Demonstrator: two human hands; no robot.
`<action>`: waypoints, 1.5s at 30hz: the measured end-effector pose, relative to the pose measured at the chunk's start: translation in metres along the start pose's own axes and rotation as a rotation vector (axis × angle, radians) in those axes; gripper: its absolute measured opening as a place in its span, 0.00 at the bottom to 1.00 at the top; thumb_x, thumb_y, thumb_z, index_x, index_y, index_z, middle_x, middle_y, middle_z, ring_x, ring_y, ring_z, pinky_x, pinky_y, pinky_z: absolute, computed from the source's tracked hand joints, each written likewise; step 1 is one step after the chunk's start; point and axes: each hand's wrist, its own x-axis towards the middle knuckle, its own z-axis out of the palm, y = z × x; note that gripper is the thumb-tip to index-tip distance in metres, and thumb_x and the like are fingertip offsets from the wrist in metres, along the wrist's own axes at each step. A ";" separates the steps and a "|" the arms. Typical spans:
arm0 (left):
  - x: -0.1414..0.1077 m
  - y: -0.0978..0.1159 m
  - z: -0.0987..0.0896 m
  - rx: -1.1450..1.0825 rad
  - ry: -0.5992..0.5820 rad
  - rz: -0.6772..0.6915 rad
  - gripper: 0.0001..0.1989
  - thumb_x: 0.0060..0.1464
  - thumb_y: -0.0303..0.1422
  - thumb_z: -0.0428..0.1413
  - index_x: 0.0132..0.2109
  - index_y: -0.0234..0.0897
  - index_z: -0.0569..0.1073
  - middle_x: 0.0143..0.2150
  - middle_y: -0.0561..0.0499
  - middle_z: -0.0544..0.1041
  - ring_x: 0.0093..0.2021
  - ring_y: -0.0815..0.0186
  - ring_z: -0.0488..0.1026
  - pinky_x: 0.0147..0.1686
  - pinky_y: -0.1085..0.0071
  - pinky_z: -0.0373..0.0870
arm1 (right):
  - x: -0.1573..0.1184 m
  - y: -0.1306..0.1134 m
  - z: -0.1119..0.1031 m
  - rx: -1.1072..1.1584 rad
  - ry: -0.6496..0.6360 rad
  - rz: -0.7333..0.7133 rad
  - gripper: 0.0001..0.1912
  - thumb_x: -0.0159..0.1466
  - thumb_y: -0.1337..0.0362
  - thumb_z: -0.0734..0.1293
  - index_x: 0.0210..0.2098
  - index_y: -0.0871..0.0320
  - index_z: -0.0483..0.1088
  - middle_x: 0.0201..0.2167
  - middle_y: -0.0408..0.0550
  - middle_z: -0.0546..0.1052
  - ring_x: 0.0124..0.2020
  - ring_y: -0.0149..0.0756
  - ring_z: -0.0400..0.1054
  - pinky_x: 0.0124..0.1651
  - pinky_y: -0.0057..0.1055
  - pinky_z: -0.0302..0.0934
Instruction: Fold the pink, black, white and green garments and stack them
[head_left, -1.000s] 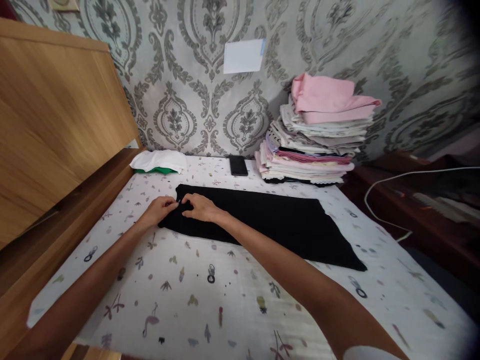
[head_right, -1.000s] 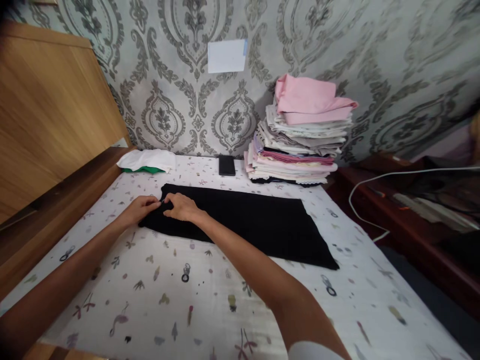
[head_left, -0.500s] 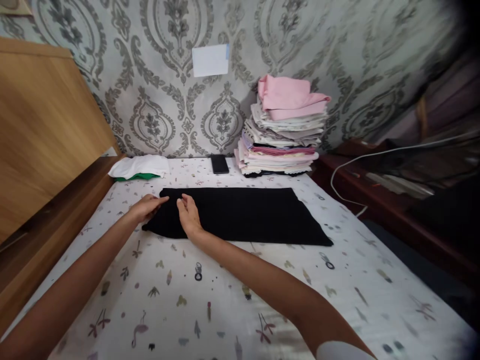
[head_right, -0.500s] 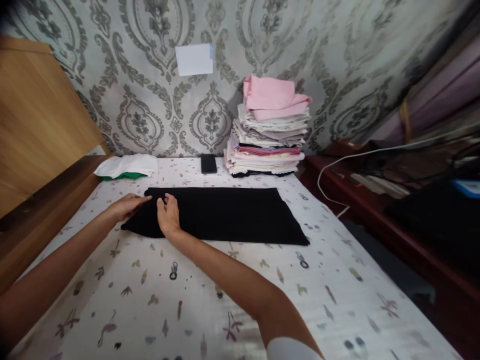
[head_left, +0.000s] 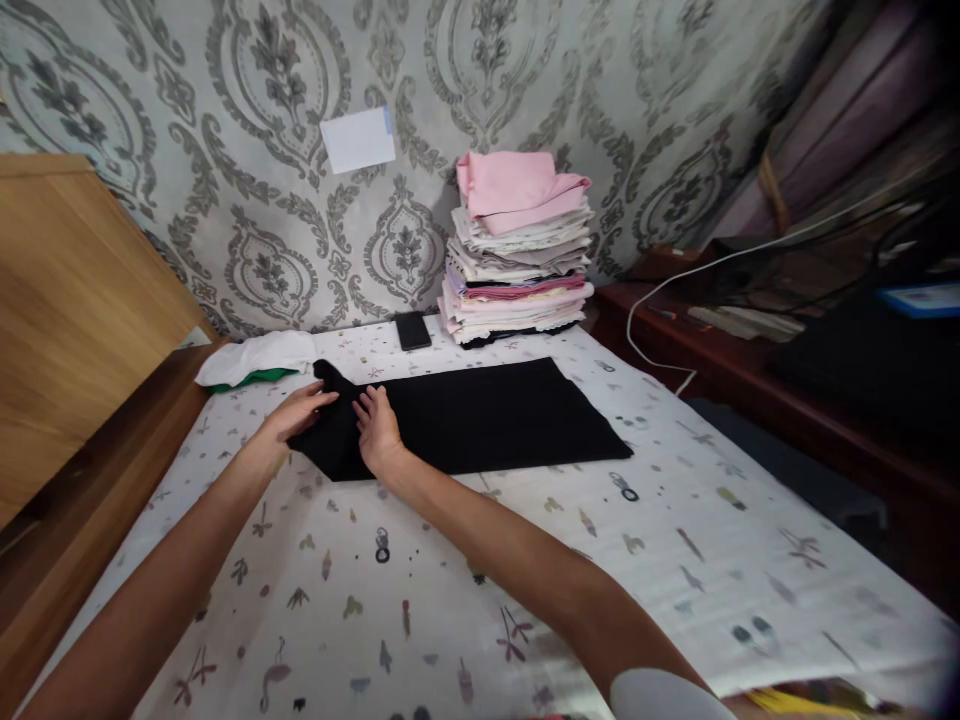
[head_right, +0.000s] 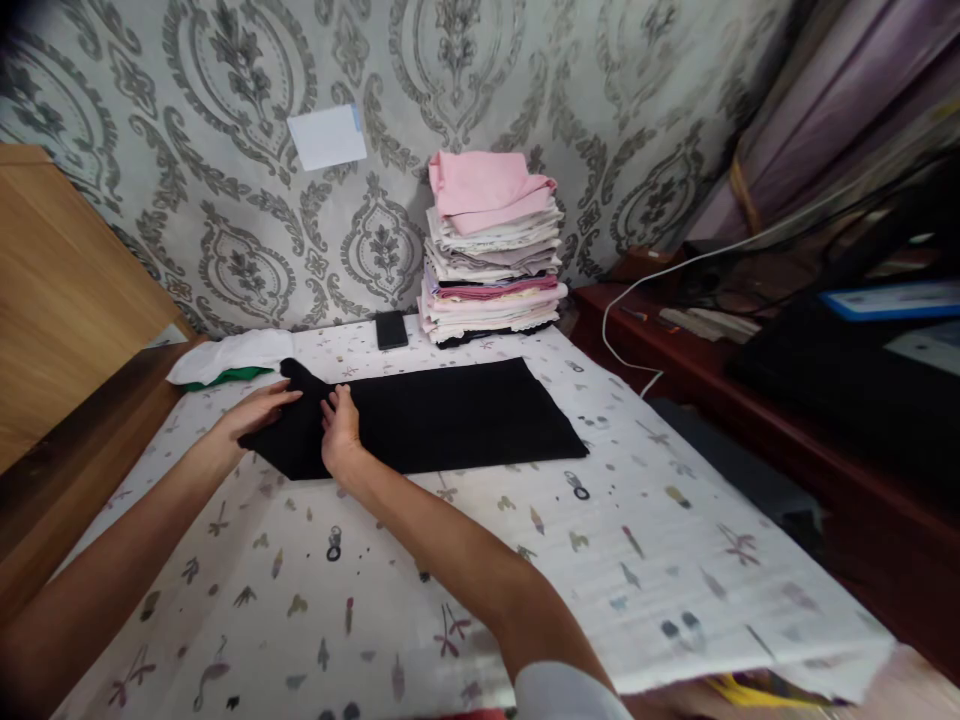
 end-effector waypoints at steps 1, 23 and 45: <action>0.000 0.004 0.010 -0.031 -0.037 0.017 0.16 0.46 0.33 0.66 0.42 0.37 0.72 0.29 0.54 0.78 0.25 0.69 0.75 0.25 0.76 0.71 | -0.001 -0.007 -0.003 0.041 -0.025 0.028 0.28 0.70 0.45 0.51 0.60 0.52 0.63 0.60 0.52 0.70 0.58 0.41 0.68 0.56 0.41 0.66; 0.016 -0.051 0.094 0.570 0.168 0.749 0.25 0.66 0.45 0.43 0.63 0.37 0.65 0.68 0.40 0.62 0.70 0.57 0.55 0.69 0.56 0.50 | -0.001 -0.058 -0.044 -0.158 -0.120 -0.034 0.25 0.71 0.48 0.53 0.56 0.52 0.71 0.45 0.48 0.80 0.47 0.40 0.74 0.52 0.37 0.68; 0.006 -0.059 0.112 1.117 -0.017 0.657 0.27 0.63 0.36 0.48 0.68 0.38 0.61 0.71 0.39 0.58 0.71 0.50 0.51 0.68 0.45 0.42 | 0.010 -0.066 -0.056 -1.180 -0.126 -0.474 0.33 0.66 0.43 0.61 0.58 0.63 0.69 0.64 0.62 0.67 0.70 0.53 0.50 0.70 0.49 0.38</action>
